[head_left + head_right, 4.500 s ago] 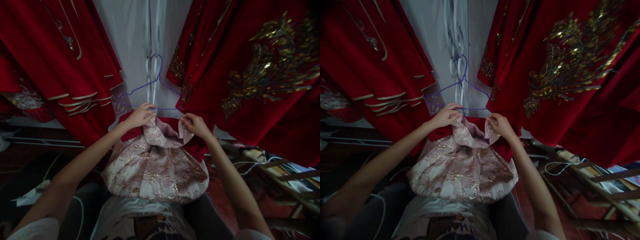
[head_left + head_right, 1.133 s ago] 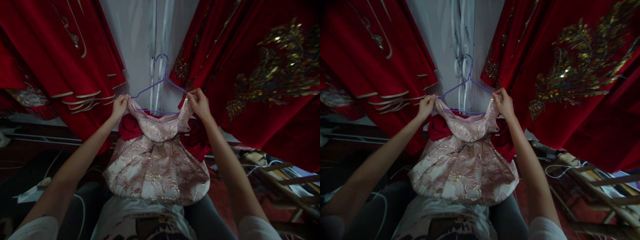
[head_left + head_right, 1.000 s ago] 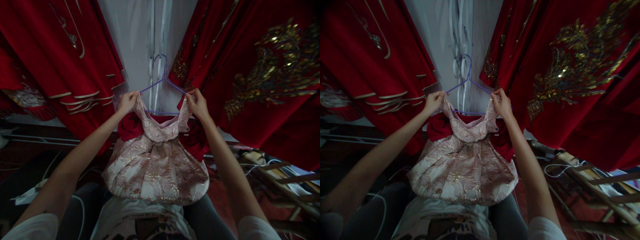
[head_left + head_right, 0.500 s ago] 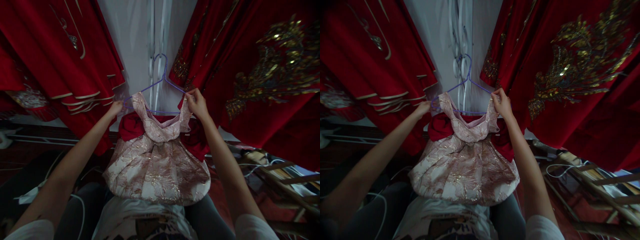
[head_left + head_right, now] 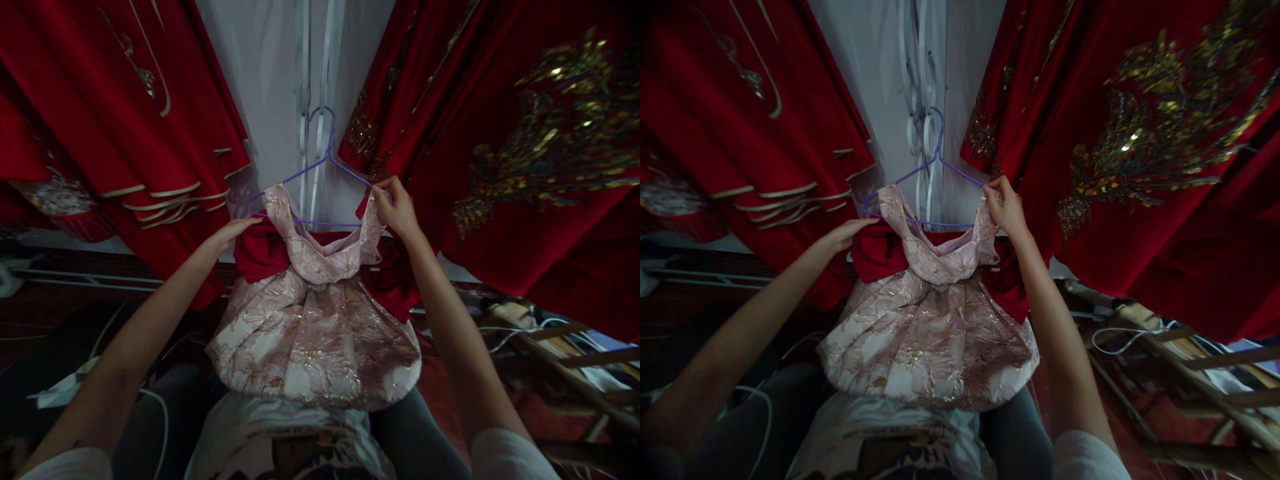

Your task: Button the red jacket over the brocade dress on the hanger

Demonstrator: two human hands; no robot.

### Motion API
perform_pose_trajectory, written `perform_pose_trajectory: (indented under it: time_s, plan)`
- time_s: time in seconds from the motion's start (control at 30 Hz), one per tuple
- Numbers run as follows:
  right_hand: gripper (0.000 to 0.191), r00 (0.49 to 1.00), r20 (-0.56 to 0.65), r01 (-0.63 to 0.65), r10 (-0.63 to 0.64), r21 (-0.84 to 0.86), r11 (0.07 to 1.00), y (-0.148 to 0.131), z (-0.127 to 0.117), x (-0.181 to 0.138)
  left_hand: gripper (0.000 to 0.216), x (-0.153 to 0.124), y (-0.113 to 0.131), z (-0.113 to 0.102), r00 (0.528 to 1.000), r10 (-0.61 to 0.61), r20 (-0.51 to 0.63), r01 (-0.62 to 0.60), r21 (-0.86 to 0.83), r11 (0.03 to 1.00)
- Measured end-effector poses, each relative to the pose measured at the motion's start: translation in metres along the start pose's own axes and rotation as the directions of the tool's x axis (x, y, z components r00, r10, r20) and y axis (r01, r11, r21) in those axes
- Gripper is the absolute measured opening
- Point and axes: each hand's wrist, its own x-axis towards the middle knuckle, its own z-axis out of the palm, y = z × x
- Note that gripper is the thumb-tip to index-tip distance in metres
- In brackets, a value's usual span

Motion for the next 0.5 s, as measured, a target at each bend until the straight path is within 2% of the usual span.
perform_pose_trajectory:
  time_s: [0.07, 0.17, 0.27, 0.37, 0.5]
  plan:
    - [0.035, 1.000, 0.000, 0.007, -0.007, 0.003, 1.000, 0.000, 0.000, 0.000, 0.044, -0.003, 0.002, 0.001, 0.999, 0.009, -0.036, -0.009, -0.003, 1.000]
    - [0.036, 1.000, 0.003, 0.016, -0.016, 0.003, 1.000, 0.000, -0.001, 0.000, 0.046, -0.004, 0.001, 0.001, 0.998, 0.010, -0.068, -0.002, 0.107, 0.994]
    - [0.037, 1.000, 0.005, 0.018, -0.018, 0.002, 1.000, 0.000, -0.001, 0.000, 0.045, 0.000, 0.000, -0.001, 0.980, 0.133, -0.150, -0.106, 0.172, 0.979]
    - [0.036, 1.000, 0.008, 0.012, -0.013, 0.002, 1.000, 0.000, -0.002, 0.000, 0.036, 0.007, 0.003, -0.005, 0.939, 0.225, -0.260, -0.206, 0.099, 0.974]
    - [0.035, 1.000, 0.008, -0.004, 0.004, 0.011, 1.000, -0.001, -0.002, 0.001, 0.024, 0.018, 0.018, -0.013, 0.877, 0.252, -0.409, -0.323, -0.113, 0.940]
